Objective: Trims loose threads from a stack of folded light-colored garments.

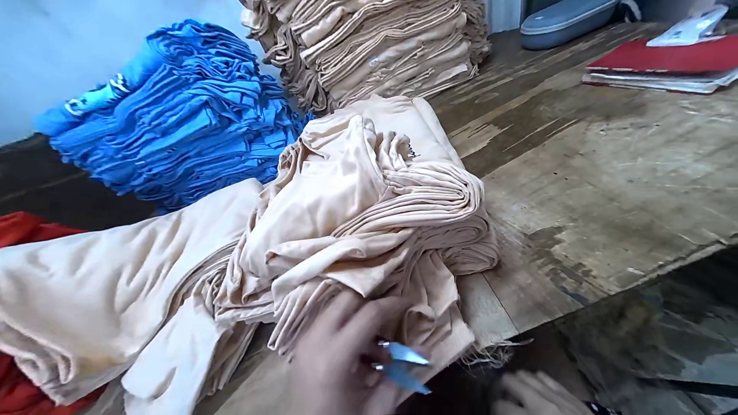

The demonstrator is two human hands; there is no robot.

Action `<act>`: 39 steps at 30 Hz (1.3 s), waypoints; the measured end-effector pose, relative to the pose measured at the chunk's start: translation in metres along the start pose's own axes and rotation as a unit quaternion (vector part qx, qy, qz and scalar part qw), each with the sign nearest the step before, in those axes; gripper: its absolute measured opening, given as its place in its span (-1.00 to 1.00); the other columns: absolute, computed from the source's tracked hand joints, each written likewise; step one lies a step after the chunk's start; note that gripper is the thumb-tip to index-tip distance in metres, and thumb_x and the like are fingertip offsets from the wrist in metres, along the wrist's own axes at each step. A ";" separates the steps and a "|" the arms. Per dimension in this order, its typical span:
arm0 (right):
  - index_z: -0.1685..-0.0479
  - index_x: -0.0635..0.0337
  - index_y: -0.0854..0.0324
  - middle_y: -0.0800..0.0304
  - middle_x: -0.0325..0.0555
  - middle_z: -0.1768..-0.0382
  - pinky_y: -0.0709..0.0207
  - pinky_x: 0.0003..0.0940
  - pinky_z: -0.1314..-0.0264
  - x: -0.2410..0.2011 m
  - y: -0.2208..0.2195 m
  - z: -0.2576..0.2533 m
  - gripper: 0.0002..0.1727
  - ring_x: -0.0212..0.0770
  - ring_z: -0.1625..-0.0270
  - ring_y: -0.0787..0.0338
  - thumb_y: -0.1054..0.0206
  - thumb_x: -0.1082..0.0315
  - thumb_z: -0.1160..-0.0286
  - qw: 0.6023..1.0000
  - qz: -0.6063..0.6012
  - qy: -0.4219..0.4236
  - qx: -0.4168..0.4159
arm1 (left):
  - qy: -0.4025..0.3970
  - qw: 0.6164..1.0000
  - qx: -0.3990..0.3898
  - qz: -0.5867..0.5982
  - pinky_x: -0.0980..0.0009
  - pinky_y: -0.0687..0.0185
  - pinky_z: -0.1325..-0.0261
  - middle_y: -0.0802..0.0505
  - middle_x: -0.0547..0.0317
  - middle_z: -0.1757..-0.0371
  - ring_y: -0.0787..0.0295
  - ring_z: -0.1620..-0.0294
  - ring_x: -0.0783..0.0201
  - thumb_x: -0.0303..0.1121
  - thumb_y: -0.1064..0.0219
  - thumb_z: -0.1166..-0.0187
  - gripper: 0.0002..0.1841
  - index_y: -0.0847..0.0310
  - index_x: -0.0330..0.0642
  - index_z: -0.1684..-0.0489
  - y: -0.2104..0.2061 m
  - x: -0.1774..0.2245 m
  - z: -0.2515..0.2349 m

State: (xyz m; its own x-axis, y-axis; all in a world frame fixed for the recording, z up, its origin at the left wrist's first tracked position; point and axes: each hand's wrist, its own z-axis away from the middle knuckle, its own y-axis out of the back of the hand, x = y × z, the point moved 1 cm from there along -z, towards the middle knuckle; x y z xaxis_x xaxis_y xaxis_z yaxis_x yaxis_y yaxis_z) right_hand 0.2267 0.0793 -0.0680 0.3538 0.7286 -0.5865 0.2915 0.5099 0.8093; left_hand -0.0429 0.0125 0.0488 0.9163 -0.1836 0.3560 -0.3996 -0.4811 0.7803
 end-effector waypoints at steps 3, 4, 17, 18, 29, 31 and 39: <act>0.16 0.15 -0.86 -0.92 0.05 0.34 -0.71 0.23 0.31 -0.011 0.012 -0.006 -0.84 0.12 0.34 -0.90 -0.44 0.28 -0.50 0.992 0.046 -0.064 0.100 | 0.027 0.998 0.037 -0.048 0.25 -0.76 0.16 -0.83 0.17 0.14 -0.77 0.22 0.29 0.21 -0.57 -0.29 -0.44 -0.83 0.10 -0.19 -0.032 0.013 0.002; 0.31 0.13 -0.86 -0.86 -0.03 0.50 -0.66 0.11 0.44 -0.016 0.018 -0.008 -0.72 -0.01 0.49 -0.83 -0.41 0.13 -0.59 0.983 0.024 -0.062 0.170 | 0.043 0.995 0.068 -0.058 0.32 -0.75 0.22 -0.82 0.23 0.18 -0.75 0.27 0.36 0.25 -0.56 -0.27 -0.48 -0.86 0.11 -0.04 -0.042 0.012 0.002; 0.42 -0.16 -0.89 -0.83 -0.43 0.36 -0.75 -0.40 0.32 0.001 0.064 -0.062 -0.97 -0.48 0.34 -0.79 -0.54 0.24 -0.27 0.948 -0.033 0.006 0.316 | 0.013 0.953 0.164 -0.254 0.02 -0.66 0.56 -0.88 0.05 0.34 -0.84 0.47 0.03 -0.27 -0.40 -0.24 -0.87 -0.88 0.02 0.40 -0.058 -0.042 -0.002; 0.44 -0.13 -0.87 -0.84 -0.39 0.36 -0.76 -0.23 0.36 0.006 0.073 -0.048 -1.00 -0.38 0.37 -0.81 -0.56 0.25 -0.22 0.958 -0.005 -0.040 0.285 | 0.030 0.960 0.143 -0.239 0.02 -0.69 0.55 -0.91 0.10 0.34 -0.87 0.46 0.07 -0.25 -0.39 -0.21 -0.83 -0.91 0.06 0.35 -0.057 -0.040 0.004; 0.25 -0.06 -0.88 -0.89 -0.46 0.39 -0.74 -0.50 0.36 0.008 0.065 -0.076 -0.84 -0.54 0.40 -0.82 -0.43 0.14 -0.49 0.924 -0.195 -0.081 0.319 | -0.031 0.998 -0.013 0.053 0.51 -0.77 0.05 -0.88 0.19 0.17 -0.82 0.14 0.44 -0.26 -0.38 -0.61 -0.85 -0.81 -0.09 0.24 -0.052 -0.007 0.009; 0.36 -0.10 -0.87 -0.84 -0.43 0.47 -0.71 -0.27 0.46 0.013 0.073 -0.059 -0.82 -0.41 0.48 -0.79 -0.37 0.14 -0.47 0.913 -0.030 -0.150 0.378 | -0.056 0.997 -0.034 0.045 0.46 -0.74 0.01 -0.87 0.12 0.22 -0.82 0.13 0.36 -0.28 -0.30 -0.69 -0.81 -0.78 -0.15 0.23 -0.038 -0.015 0.017; -0.16 -0.04 -0.82 -0.82 -0.08 -0.14 -0.72 0.06 -0.14 -0.016 0.067 -0.069 -0.53 -0.03 -0.15 -0.82 -0.32 -0.16 -0.57 0.913 0.048 -0.074 0.399 | -0.117 0.989 -0.090 -0.018 0.26 -0.72 -0.10 -0.87 0.16 0.18 -0.81 0.04 0.22 -0.25 -0.33 -0.68 -0.85 -0.81 -0.03 0.12 -0.043 -0.039 0.033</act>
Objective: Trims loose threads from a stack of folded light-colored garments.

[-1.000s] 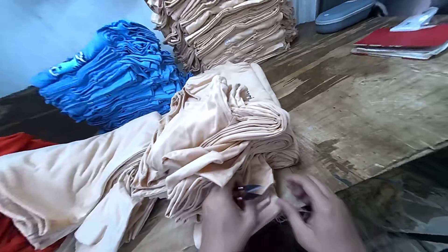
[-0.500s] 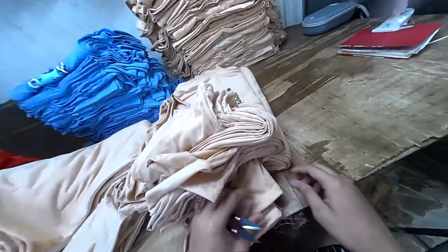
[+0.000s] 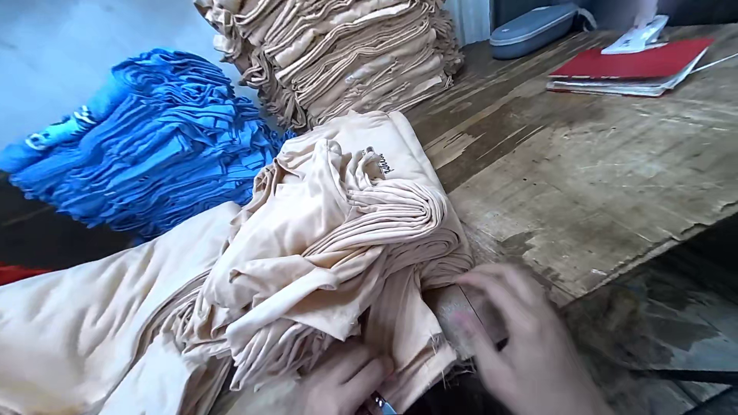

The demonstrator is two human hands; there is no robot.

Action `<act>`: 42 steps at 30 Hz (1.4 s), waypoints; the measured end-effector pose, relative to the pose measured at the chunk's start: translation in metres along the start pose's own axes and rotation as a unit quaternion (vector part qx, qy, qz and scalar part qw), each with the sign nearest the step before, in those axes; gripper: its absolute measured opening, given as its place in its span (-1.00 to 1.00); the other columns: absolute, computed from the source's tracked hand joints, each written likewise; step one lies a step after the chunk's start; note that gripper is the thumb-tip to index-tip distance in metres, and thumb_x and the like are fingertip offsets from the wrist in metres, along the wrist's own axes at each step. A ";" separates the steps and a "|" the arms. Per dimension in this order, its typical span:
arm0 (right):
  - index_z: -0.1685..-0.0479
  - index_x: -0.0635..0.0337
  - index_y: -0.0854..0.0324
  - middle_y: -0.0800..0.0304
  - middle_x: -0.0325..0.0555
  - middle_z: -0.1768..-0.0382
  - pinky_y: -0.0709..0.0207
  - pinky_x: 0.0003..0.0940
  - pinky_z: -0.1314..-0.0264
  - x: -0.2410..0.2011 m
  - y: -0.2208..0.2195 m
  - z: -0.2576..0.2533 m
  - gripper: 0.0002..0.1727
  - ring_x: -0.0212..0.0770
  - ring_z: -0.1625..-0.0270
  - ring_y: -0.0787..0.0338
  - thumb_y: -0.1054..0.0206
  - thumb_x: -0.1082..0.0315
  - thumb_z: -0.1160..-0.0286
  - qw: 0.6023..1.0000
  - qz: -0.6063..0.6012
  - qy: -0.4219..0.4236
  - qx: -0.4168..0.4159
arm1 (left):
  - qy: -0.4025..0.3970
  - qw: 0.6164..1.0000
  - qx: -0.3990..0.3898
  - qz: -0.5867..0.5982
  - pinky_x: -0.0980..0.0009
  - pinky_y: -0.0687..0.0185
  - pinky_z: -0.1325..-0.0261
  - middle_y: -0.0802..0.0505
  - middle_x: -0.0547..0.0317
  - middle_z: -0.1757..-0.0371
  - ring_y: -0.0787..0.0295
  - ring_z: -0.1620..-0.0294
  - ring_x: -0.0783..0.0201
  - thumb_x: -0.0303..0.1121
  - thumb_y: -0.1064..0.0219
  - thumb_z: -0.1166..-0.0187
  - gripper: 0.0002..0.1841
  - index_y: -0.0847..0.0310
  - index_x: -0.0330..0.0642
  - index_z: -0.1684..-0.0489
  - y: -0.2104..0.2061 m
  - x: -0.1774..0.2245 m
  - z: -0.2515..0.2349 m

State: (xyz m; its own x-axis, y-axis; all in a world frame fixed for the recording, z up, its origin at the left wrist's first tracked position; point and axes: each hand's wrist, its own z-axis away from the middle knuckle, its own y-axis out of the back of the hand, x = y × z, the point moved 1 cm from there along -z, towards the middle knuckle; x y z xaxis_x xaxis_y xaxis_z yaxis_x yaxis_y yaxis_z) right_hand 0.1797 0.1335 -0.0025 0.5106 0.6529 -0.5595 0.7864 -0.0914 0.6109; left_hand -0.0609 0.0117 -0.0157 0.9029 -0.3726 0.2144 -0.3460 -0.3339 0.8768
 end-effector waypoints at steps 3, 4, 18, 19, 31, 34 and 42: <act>-0.03 -0.16 -0.89 -0.86 -0.28 0.09 -0.74 -0.17 -0.01 -0.006 -0.034 0.004 -0.61 -0.25 0.01 -0.82 -0.45 -0.17 -0.45 0.993 -0.083 0.088 -0.015 | -0.003 1.000 0.011 -0.019 0.25 -0.71 -0.06 -0.86 0.17 0.22 -0.81 0.08 0.21 -0.21 -0.31 -0.69 -0.83 -0.79 -0.03 0.12 -0.003 0.003 0.000; 0.19 -0.15 -0.92 -0.83 -0.34 0.28 -0.72 -0.30 0.13 -0.002 -0.039 0.007 -0.78 -0.34 0.16 -0.81 -0.45 -0.01 -0.47 0.991 -0.090 0.099 0.002 | -0.003 1.000 0.013 -0.019 0.24 -0.70 -0.06 -0.86 0.16 0.22 -0.80 0.09 0.20 -0.21 -0.31 -0.68 -0.84 -0.79 -0.03 0.13 -0.004 0.003 0.000; 0.07 -0.08 -0.89 -0.81 -0.18 -0.02 -0.68 -0.07 -0.11 -0.001 -0.005 0.018 -0.61 -0.16 -0.06 -0.79 -0.20 -0.06 -0.71 0.996 -0.040 -0.045 -0.067 | 0.203 0.973 0.089 0.071 0.25 -0.85 -0.01 -0.89 0.09 -0.06 -0.86 0.03 0.30 0.03 -0.60 -0.40 -0.48 -0.79 -0.10 -0.22 0.006 0.053 -0.038; 0.11 -0.11 -0.89 -0.82 -0.23 -0.04 -0.63 -0.05 -0.16 0.000 -0.014 0.020 -0.65 -0.20 -0.09 -0.78 -0.23 -0.03 -0.68 0.996 -0.053 -0.052 -0.052 | 0.189 0.977 0.091 0.044 0.17 -0.82 -0.07 -0.89 0.10 -0.12 -0.86 -0.04 0.25 0.00 -0.53 -0.49 -0.52 -0.79 -0.05 -0.28 0.006 0.056 -0.043; 0.28 0.06 -0.79 -0.79 -0.12 -0.07 -0.70 -0.47 0.01 -0.005 -0.024 0.025 -0.87 -0.35 -0.03 -0.77 -0.37 0.26 -0.49 0.992 -0.099 -0.054 0.062 | 0.054 0.977 0.099 -0.179 0.21 -0.61 0.26 -0.84 0.26 0.25 -0.75 0.20 0.11 -0.23 -0.32 -0.61 -0.81 -0.91 0.11 0.08 -0.004 0.066 -0.078; 0.30 0.02 -0.82 -0.79 -0.13 -0.06 -0.66 -0.42 -0.14 -0.004 -0.019 0.028 -0.87 -0.29 -0.15 -0.74 -0.39 0.24 -0.47 0.993 -0.059 -0.056 0.081 | 0.059 0.978 0.096 -0.178 0.23 -0.60 0.28 -0.85 0.27 0.26 -0.76 0.20 0.13 -0.20 -0.34 -0.61 -0.82 -0.90 0.10 0.13 -0.002 0.066 -0.078; 0.12 -0.15 -0.91 -0.78 -0.23 -0.23 -0.36 0.16 -0.41 -0.004 -0.015 0.013 -0.57 -0.07 -0.35 -0.65 -0.15 -0.12 -0.70 0.991 -0.045 -0.100 -0.077 | 0.157 0.987 0.031 -0.007 0.21 -0.76 0.28 -0.79 0.16 0.29 -0.79 0.30 0.21 -0.42 -0.52 -0.24 -0.81 -0.84 -0.05 0.19 -0.003 0.053 -0.054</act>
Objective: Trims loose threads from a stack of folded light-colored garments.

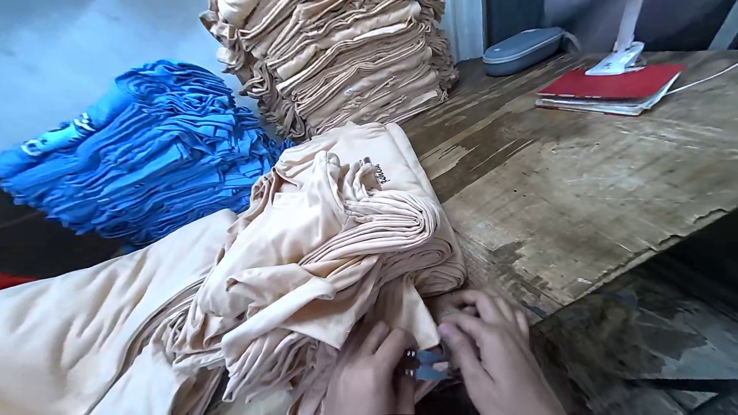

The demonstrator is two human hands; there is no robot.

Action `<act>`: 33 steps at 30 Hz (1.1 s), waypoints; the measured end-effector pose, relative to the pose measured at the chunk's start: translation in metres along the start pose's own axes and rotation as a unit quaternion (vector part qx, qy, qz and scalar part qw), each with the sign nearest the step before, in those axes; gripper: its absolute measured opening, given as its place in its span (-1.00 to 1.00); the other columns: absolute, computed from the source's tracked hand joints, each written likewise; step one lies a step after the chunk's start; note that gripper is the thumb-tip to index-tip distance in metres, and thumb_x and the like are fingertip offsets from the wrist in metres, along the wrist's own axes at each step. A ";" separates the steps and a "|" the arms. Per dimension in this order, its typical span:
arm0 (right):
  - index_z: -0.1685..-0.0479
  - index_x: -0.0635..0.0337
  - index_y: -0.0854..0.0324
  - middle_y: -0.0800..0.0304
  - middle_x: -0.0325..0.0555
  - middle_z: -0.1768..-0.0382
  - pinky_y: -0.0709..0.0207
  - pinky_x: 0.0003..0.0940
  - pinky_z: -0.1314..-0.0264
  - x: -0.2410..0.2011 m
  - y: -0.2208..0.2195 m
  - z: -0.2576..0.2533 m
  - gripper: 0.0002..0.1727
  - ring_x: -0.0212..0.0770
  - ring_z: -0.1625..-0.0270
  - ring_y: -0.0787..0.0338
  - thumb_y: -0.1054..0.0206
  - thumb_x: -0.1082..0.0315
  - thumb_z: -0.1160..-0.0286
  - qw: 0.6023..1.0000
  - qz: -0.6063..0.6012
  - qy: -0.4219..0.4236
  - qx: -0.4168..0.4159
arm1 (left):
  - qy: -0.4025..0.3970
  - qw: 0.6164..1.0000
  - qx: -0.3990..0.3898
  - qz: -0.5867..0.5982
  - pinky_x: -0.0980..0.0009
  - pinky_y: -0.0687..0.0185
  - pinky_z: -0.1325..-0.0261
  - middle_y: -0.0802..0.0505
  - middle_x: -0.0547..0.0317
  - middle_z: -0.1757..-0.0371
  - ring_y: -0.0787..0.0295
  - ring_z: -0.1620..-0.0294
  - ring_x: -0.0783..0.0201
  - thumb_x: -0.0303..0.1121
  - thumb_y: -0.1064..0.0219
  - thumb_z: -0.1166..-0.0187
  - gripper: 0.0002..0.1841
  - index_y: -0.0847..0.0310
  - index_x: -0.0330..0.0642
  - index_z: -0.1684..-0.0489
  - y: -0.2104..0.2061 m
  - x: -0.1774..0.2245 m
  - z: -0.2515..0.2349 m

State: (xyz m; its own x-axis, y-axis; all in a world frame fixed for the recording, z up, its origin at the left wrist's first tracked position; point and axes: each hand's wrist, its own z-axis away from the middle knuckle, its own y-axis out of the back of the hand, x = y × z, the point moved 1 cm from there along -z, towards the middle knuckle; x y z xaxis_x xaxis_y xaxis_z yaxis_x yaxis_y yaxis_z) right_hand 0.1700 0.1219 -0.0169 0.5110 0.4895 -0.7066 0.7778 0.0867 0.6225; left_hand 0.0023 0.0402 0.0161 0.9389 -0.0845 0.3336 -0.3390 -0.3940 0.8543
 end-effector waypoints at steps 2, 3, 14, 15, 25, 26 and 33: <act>0.36 -0.28 -0.90 -0.80 -0.44 -0.17 -0.29 0.14 -0.42 0.001 -0.008 -0.001 -0.72 -0.17 -0.35 -0.63 -0.33 -0.10 -0.51 1.000 -0.006 -0.007 0.012 | -0.021 1.000 0.002 0.018 0.29 -0.74 0.20 -0.79 0.20 0.33 -0.77 0.28 0.26 -0.49 -0.46 -0.25 -0.84 -0.84 -0.06 0.27 0.000 -0.007 0.003; 0.42 -0.27 -0.90 -0.81 -0.44 -0.12 -0.34 0.12 -0.40 0.002 -0.009 -0.001 -0.77 -0.17 -0.31 -0.65 -0.40 -0.06 -0.44 0.999 -0.019 -0.006 0.042 | -0.027 0.999 -0.003 0.023 0.27 -0.75 0.19 -0.80 0.19 0.33 -0.78 0.27 0.25 -0.51 -0.46 -0.26 -0.84 -0.84 -0.09 0.27 0.001 -0.010 0.004; 0.37 -0.06 -0.86 -0.81 -0.19 -0.09 -0.59 -0.29 -0.27 0.005 -0.017 0.001 -0.82 -0.26 -0.23 -0.70 -0.41 0.14 -0.47 0.971 -0.060 0.038 0.228 | -0.074 0.988 0.058 -0.121 0.21 -0.73 0.32 -0.87 0.16 0.11 -0.84 0.13 0.10 -0.21 -0.36 -0.60 -0.79 -0.89 0.05 -0.02 0.010 0.019 -0.023; 0.36 -0.05 -0.86 -0.80 -0.18 -0.08 -0.58 -0.31 -0.28 0.006 -0.018 0.002 -0.82 -0.27 -0.22 -0.70 -0.42 0.14 -0.48 0.968 -0.068 0.052 0.235 | -0.088 0.984 0.060 -0.142 0.23 -0.71 0.33 -0.86 0.21 0.19 -0.81 0.16 0.09 -0.23 -0.36 -0.58 -0.81 -0.90 0.06 0.07 0.005 0.021 -0.027; -0.13 0.22 -0.73 -0.74 0.08 -0.18 -0.75 -0.23 -0.18 0.002 0.005 0.018 -0.61 -0.14 -0.20 -0.77 -0.53 0.32 -0.28 0.987 -0.104 0.055 0.114 | 0.029 0.998 -0.020 0.047 0.23 -0.81 0.23 -0.84 0.14 0.15 -0.83 0.24 0.25 -0.43 -0.53 -0.26 -0.73 -0.86 -0.04 0.06 0.005 0.000 -0.005; -0.11 0.22 -0.75 -0.74 0.08 -0.15 -0.75 -0.27 -0.15 -0.003 -0.003 0.017 -0.59 -0.17 -0.15 -0.78 -0.60 0.26 -0.29 0.985 -0.125 0.058 0.109 | 0.025 0.996 -0.014 0.081 0.33 -0.83 0.18 -0.88 0.22 0.15 -0.84 0.23 0.36 -0.50 -0.46 -0.29 -0.76 -0.86 -0.06 0.11 0.004 -0.008 -0.005; 0.14 0.38 -0.83 -0.94 -0.04 0.20 -0.83 -0.41 0.02 -0.022 -0.050 -0.031 -0.83 -0.27 0.13 -0.92 -0.30 0.64 -0.53 0.863 -0.467 0.036 0.189 | 0.080 0.971 0.048 0.218 0.56 -0.58 0.49 -0.80 0.46 0.41 -0.66 0.50 0.54 -0.26 -0.30 -0.64 -0.86 -0.80 0.02 0.12 0.019 -0.035 -0.033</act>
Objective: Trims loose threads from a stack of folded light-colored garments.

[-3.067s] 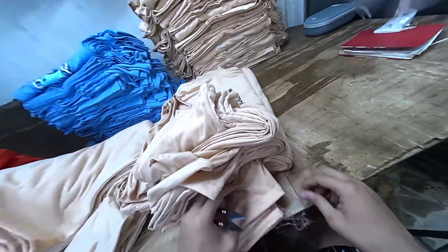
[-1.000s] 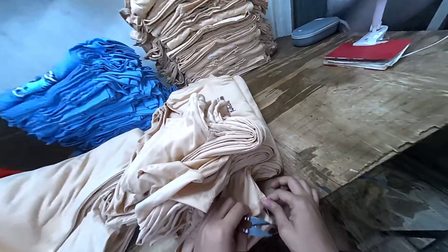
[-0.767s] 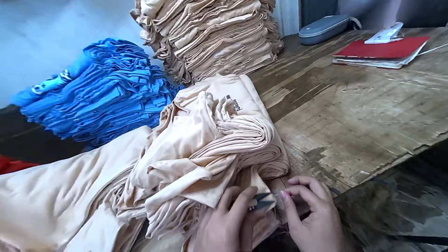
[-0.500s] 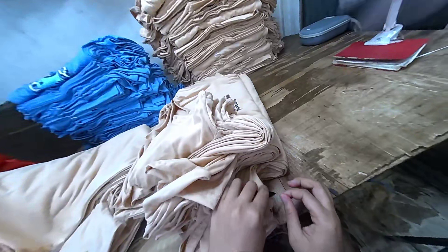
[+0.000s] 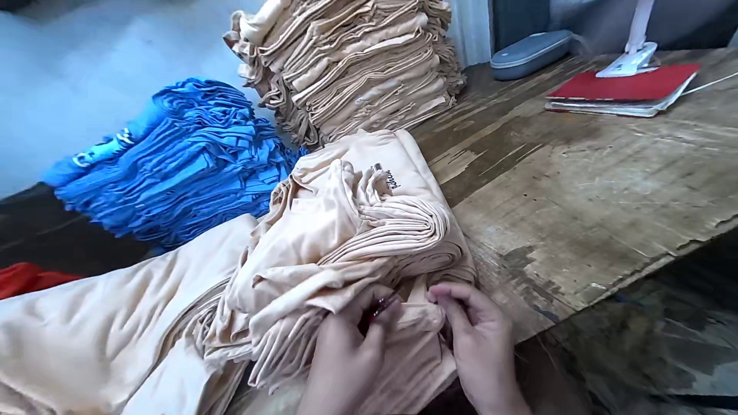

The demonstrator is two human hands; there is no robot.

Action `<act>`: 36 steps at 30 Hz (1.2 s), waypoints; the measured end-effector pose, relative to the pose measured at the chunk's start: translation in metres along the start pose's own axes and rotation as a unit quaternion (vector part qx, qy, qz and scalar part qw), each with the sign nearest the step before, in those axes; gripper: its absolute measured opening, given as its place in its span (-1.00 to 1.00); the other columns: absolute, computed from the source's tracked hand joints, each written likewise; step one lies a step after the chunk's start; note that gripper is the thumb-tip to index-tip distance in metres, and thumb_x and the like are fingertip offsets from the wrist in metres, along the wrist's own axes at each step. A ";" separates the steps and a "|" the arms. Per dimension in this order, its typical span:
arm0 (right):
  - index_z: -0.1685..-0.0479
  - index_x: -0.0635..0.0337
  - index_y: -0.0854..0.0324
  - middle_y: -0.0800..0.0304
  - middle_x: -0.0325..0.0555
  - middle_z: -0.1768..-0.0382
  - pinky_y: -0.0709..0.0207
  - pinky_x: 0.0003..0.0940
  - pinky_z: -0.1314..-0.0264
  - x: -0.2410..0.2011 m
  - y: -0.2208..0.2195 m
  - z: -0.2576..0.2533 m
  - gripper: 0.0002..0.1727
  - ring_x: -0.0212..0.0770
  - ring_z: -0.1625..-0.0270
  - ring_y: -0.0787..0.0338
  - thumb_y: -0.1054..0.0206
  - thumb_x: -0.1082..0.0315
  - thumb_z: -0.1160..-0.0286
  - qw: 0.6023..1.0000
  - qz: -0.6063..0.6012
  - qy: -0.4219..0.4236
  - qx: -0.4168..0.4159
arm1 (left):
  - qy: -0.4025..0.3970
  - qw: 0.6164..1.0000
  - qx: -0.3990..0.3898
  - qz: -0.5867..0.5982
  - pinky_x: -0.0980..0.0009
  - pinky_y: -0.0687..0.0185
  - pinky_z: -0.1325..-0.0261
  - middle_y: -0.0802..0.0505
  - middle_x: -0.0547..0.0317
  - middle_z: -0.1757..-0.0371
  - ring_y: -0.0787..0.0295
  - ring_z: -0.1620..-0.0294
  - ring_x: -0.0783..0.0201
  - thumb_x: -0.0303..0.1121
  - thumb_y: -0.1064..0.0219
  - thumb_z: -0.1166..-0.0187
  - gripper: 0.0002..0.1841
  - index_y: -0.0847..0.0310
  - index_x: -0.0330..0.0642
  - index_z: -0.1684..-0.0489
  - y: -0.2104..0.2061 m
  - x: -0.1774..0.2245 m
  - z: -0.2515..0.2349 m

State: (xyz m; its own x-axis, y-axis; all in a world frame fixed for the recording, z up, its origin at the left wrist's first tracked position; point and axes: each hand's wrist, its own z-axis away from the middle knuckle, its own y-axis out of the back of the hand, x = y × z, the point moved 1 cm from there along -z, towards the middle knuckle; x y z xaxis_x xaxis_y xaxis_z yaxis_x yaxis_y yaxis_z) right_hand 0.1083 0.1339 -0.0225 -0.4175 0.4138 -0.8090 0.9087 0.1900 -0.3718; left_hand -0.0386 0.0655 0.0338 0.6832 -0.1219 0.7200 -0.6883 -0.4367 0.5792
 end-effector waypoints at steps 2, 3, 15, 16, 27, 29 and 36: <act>-0.09 0.36 -0.72 -0.82 -0.12 0.16 -0.71 -0.47 0.04 0.003 -0.002 -0.002 -0.74 -0.34 0.11 -0.79 -0.17 0.40 -0.74 0.998 0.003 -0.019 -0.054 | 0.034 0.999 0.015 0.028 0.54 -0.57 0.52 -0.83 0.42 0.43 -0.68 0.53 0.49 -0.25 -0.33 -0.62 -0.86 -0.82 0.01 0.14 0.000 -0.002 -0.008; -0.21 0.32 -0.68 -0.75 -0.14 0.06 -0.67 -0.48 0.03 0.004 -0.001 0.000 -0.65 -0.37 0.04 -0.73 -0.23 0.22 -0.73 0.995 0.032 0.003 -0.098 | 0.039 0.999 0.019 0.033 0.53 -0.57 0.53 -0.83 0.42 0.44 -0.68 0.54 0.48 -0.27 -0.32 -0.61 -0.86 -0.82 0.01 0.13 0.000 -0.002 -0.010; 0.16 0.24 -0.89 -0.97 -0.11 0.15 -0.79 -0.55 -0.12 -0.038 0.058 0.044 -0.90 -0.41 0.05 -0.93 -0.50 0.48 -0.44 0.925 0.357 0.107 -0.077 | -0.138 0.986 0.001 -0.094 0.51 -0.82 0.04 -0.89 0.26 -0.02 -0.83 0.05 0.50 -0.11 -0.60 -0.42 -0.66 -0.88 -0.02 -0.09 0.005 0.015 0.019; 0.17 0.24 -0.89 -0.97 -0.11 0.19 -0.79 -0.54 -0.06 -0.043 0.059 0.044 -0.89 -0.40 0.11 -0.93 -0.50 0.48 -0.41 0.920 0.372 0.093 -0.085 | -0.165 0.977 0.014 -0.133 0.46 -0.78 0.00 -0.88 0.26 0.00 -0.81 0.04 0.48 -0.13 -0.58 -0.44 -0.70 -0.89 0.03 -0.07 0.006 0.018 0.022; 0.23 0.23 -0.89 -0.95 -0.07 0.15 -0.78 -0.57 0.04 -0.073 0.072 0.041 -0.89 -0.43 0.14 -0.89 -0.51 0.52 -0.33 0.927 0.332 0.038 -0.171 | -0.394 0.851 0.029 -0.345 0.19 -0.34 -0.11 -0.87 0.24 0.06 -0.61 0.11 0.19 -0.38 -0.30 -0.66 -0.77 -0.84 0.05 -0.12 -0.017 0.034 0.034; 0.23 0.26 -0.86 -0.93 -0.06 0.15 -0.78 -0.55 0.07 -0.070 0.071 0.042 -0.90 -0.42 0.16 -0.88 -0.50 0.53 -0.33 0.931 0.321 0.041 -0.167 | -0.398 0.848 0.028 -0.347 0.19 -0.35 -0.07 -0.86 0.25 0.06 -0.61 0.11 0.18 -0.37 -0.27 -0.67 -0.78 -0.84 0.05 -0.06 -0.023 0.027 0.029; 0.15 0.36 -0.76 -0.90 -0.08 0.18 -0.86 -0.40 0.18 -0.057 0.074 0.041 -0.85 -0.36 0.28 -0.89 -0.48 0.63 -0.32 0.976 0.167 -0.058 -0.128 | -0.375 0.854 0.036 -0.359 0.16 -0.30 -0.15 -0.85 0.23 0.03 -0.61 0.08 0.17 -0.33 -0.27 -0.69 -0.78 -0.80 0.11 -0.12 -0.023 0.031 0.036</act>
State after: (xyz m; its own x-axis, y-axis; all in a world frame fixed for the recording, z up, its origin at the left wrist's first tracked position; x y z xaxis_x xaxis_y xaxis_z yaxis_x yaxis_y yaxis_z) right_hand 0.1994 0.0881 -0.0224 -0.0814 0.3900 -0.9172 0.9579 0.2847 0.0361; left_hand 0.0073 0.0399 0.0291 0.9056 -0.3245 -0.2729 -0.0288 -0.6892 0.7240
